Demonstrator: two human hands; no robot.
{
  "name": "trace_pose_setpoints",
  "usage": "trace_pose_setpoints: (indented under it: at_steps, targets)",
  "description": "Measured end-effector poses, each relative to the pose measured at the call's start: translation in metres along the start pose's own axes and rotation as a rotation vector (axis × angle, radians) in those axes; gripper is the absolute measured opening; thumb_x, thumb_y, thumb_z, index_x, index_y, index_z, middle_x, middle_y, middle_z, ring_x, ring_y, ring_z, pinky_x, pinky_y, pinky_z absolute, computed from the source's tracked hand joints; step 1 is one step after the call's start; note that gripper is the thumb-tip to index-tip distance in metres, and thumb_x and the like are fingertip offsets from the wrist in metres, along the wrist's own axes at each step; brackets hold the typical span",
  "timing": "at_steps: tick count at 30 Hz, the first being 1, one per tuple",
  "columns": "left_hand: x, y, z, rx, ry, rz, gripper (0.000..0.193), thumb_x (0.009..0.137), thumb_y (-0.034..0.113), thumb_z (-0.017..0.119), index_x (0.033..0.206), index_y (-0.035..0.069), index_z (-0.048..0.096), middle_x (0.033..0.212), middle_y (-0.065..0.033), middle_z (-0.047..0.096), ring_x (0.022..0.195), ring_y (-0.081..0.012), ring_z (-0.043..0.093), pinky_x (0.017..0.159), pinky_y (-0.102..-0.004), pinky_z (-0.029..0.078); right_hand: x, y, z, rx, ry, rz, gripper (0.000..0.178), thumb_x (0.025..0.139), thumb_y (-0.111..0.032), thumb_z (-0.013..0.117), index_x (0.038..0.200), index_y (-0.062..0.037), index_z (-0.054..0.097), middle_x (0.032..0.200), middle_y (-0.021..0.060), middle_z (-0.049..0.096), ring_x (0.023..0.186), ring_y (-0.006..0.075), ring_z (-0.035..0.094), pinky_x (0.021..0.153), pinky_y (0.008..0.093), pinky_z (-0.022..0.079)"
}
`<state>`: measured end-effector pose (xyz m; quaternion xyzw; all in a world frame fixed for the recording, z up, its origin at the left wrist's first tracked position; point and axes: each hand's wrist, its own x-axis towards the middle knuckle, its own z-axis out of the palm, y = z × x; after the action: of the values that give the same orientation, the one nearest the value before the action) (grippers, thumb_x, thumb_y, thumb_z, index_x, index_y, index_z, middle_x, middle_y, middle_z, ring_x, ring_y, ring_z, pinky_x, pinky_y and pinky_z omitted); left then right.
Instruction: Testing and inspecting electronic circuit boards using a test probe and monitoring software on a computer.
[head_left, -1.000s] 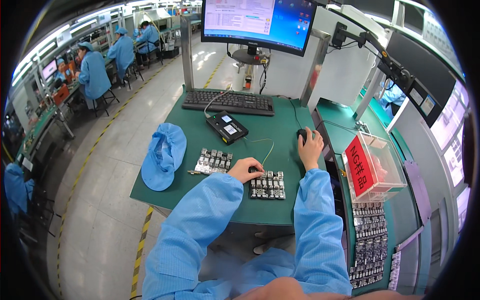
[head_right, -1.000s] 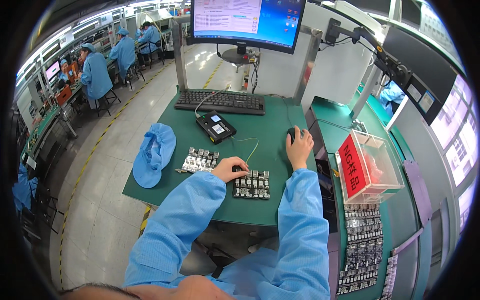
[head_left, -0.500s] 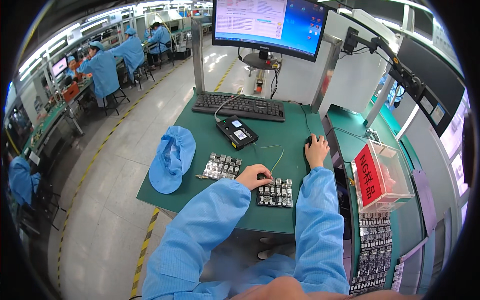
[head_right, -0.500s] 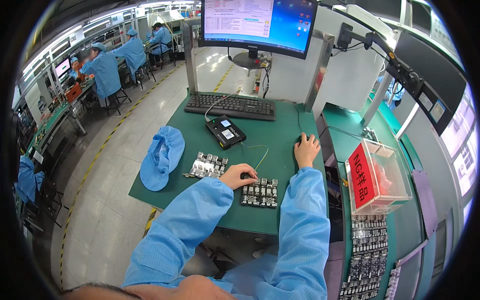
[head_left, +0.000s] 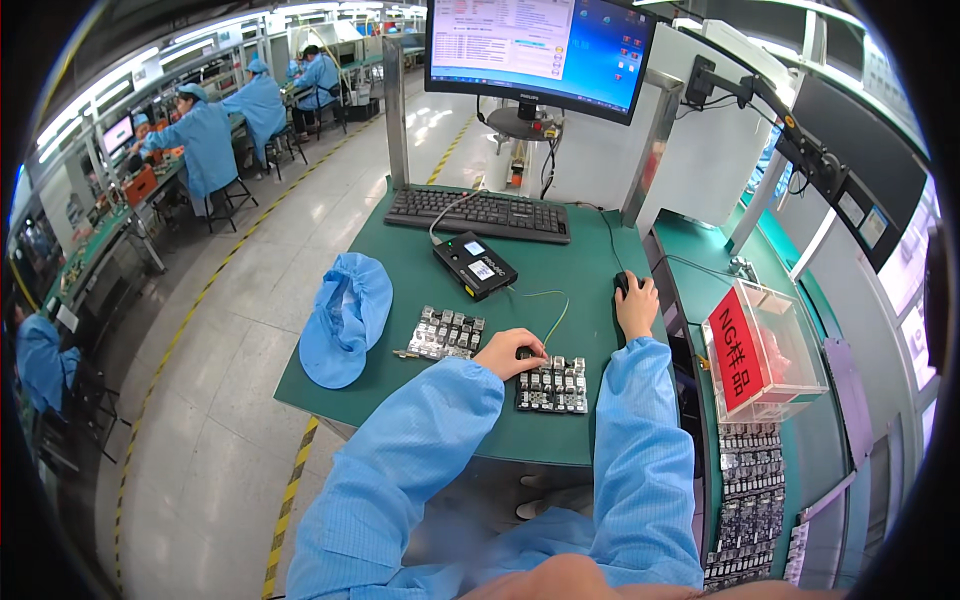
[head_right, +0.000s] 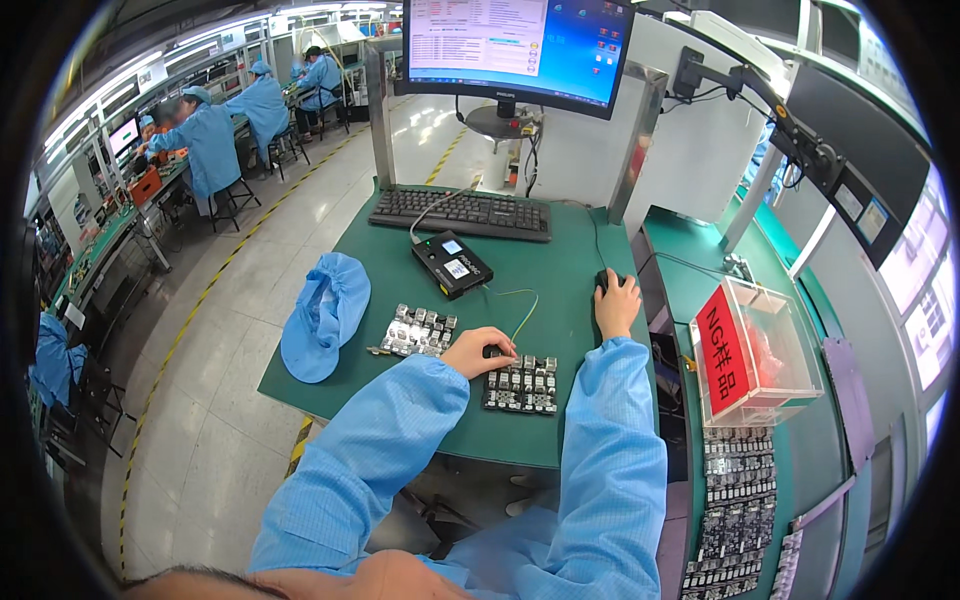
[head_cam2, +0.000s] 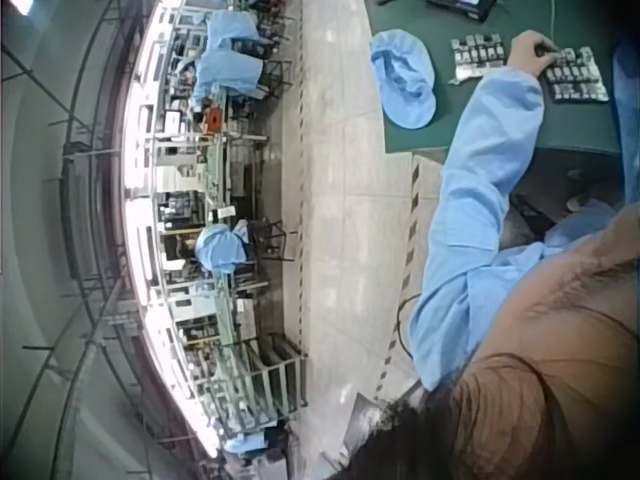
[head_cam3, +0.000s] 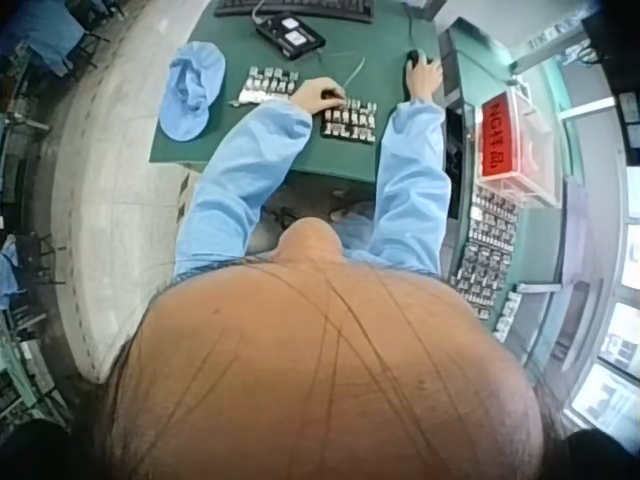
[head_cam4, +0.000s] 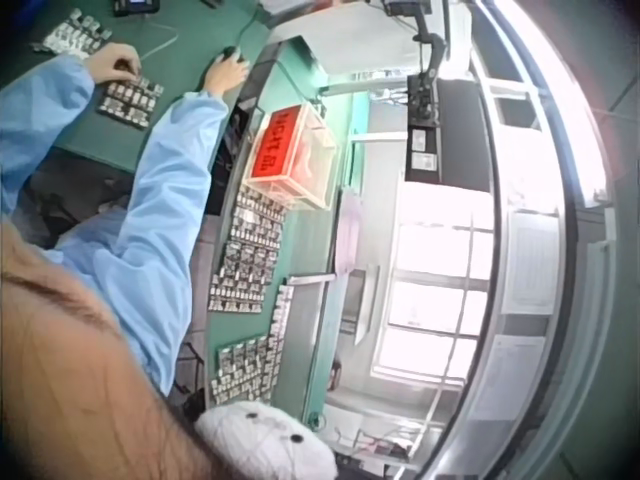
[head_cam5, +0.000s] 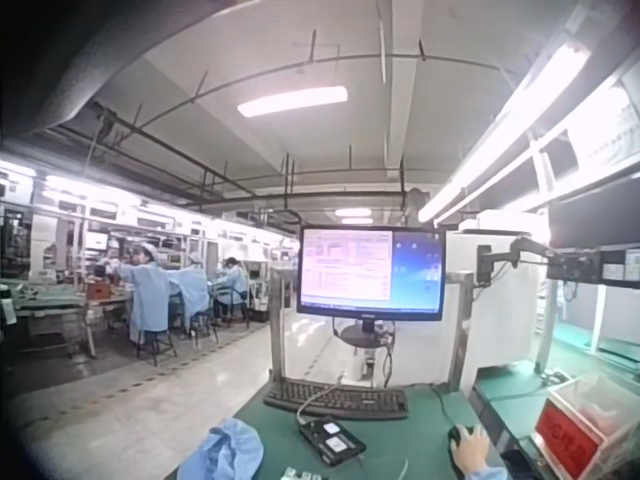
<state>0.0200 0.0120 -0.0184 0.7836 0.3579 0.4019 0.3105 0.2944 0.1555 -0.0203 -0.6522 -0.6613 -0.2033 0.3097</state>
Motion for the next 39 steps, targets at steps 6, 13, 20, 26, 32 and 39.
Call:
trace_pose_setpoints:
  at_steps: [6,13,20,26,32,39]
  targets:
    - [-0.0010,-0.0005,0.0015,0.012,0.046,0.033,0.012,0.075,0.013,0.071,0.081,0.004,0.065,0.089,-0.0066,0.064,0.087,-0.0213,0.061,0.080,-0.0312,0.048,0.0014,0.0020,0.0017,0.014,0.000,-0.012,0.040,0.079,-0.027,0.064,0.117,-0.0215,0.056,0.110,0.0121,0.051,0.097,0.0307,0.054,0.079,0.0412,0.046]
    - [-0.0004,-0.0010,0.0017,-0.002,0.041,0.040,0.012,0.075,0.011,0.071,0.081,0.004,0.065,0.089,-0.0067,0.064,0.088,-0.0214,0.062,0.080,-0.0315,0.048,-0.0013,0.0043,0.0014,0.089,-0.034,0.033,0.044,0.077,-0.027,0.064,0.120,-0.0234,0.055,0.115,0.0120,0.048,0.102,0.0315,0.050,0.086,0.0457,0.040]
    - [-0.0005,0.0002,0.0003,-0.007,0.011,0.018,0.012,0.075,0.011,0.071,0.083,0.003,0.065,0.093,-0.0082,0.064,0.091,-0.0215,0.062,0.084,-0.0316,0.048,-0.0020,0.0082,0.0027,0.175,-0.051,0.096,0.055,0.073,-0.026,0.068,0.124,-0.0169,0.050,0.121,0.0156,0.046,0.114,0.0364,0.042,0.092,0.0471,0.039]
    - [-0.0006,-0.0004,0.0015,-0.019,0.033,0.036,0.012,0.075,0.011,0.071,0.081,0.003,0.065,0.090,-0.0075,0.064,0.089,-0.0218,0.062,0.082,-0.0320,0.048,-0.0035,0.0088,0.0042,0.180,-0.025,0.109,0.059,0.071,-0.023,0.068,0.125,-0.0124,0.048,0.122,0.0185,0.044,0.115,0.0378,0.040,0.092,0.0479,0.039]
    - [-0.0008,0.0009,0.0001,0.009,0.015,0.022,0.011,0.075,0.009,0.071,0.082,0.003,0.065,0.093,-0.0081,0.064,0.091,-0.0212,0.062,0.083,-0.0314,0.049,-0.0030,0.0079,0.0019,0.184,-0.079,0.154,0.062,0.071,-0.023,0.068,0.127,-0.0131,0.045,0.124,0.0183,0.042,0.114,0.0379,0.041,0.091,0.0472,0.040]
    - [-0.0005,-0.0002,0.0013,-0.007,0.051,0.054,0.012,0.074,0.012,0.071,0.081,0.004,0.065,0.089,-0.0067,0.064,0.087,-0.0223,0.062,0.080,-0.0320,0.049,-0.0033,0.0084,0.0020,0.200,-0.096,0.158,0.062,0.071,-0.023,0.068,0.127,-0.0128,0.044,0.124,0.0187,0.042,0.112,0.0382,0.042,0.090,0.0465,0.040]
